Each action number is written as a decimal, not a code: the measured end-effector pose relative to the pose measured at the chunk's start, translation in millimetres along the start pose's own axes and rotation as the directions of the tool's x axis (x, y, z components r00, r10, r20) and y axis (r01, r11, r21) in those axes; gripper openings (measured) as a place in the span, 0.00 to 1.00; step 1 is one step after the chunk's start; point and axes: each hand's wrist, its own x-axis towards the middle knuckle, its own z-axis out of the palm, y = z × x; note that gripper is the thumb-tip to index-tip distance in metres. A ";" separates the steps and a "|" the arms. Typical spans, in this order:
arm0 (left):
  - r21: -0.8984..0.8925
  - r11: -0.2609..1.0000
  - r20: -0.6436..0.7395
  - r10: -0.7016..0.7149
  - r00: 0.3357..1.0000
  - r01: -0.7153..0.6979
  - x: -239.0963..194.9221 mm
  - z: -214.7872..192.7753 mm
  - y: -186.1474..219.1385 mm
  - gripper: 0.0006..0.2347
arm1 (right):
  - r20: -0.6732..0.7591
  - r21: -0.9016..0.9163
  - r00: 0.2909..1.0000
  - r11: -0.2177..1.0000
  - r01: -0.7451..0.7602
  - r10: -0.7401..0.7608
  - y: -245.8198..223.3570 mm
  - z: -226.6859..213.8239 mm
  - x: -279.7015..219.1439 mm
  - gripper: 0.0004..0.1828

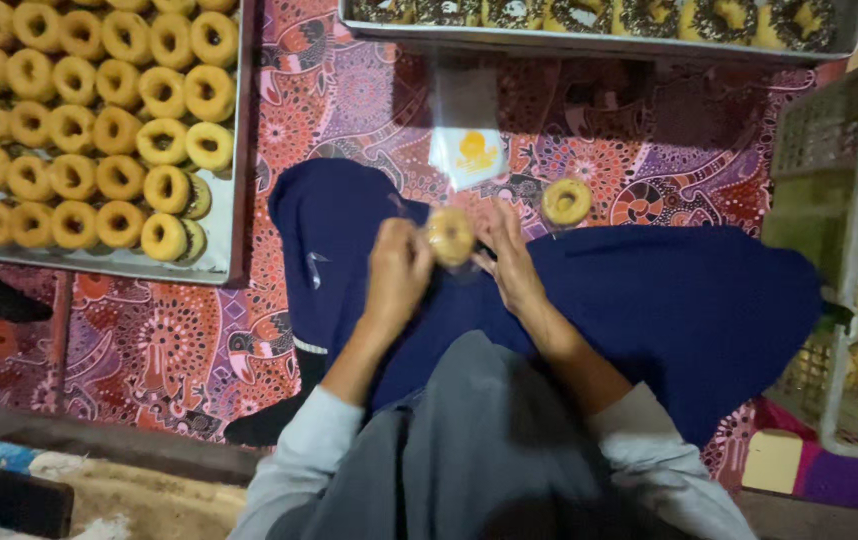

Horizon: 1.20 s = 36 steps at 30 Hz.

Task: The person sits on a mat and repeatedly picks donuts from metal trays, places them into small plastic bags, and sets the filled bags aside. The person handles both plain and sesame-topped donuts.

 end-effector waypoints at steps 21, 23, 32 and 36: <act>0.376 0.923 0.216 -0.001 0.976 -0.082 196.1 200.7 -176.3 0.07 | 0.159 -0.981 0.808 0.002 0.194 -0.568 -59.0 -59.3 90.7 0.47; 0.404 0.910 0.226 -0.005 0.974 -0.089 193.7 181.7 -153.9 0.06 | 0.197 -0.980 0.853 -0.105 0.167 -0.484 -73.6 -53.0 104.8 0.48; -0.203 0.929 0.107 0.335 0.936 -0.309 145.7 88.5 16.4 0.12 | 0.068 -0.806 0.938 0.536 0.252 -0.339 -132.8 2.8 107.2 0.19; -0.333 0.930 -0.138 0.116 0.984 -0.157 150.9 64.3 42.2 0.26 | 0.337 -0.751 0.710 0.278 0.599 -0.618 -153.2 36.3 67.2 0.11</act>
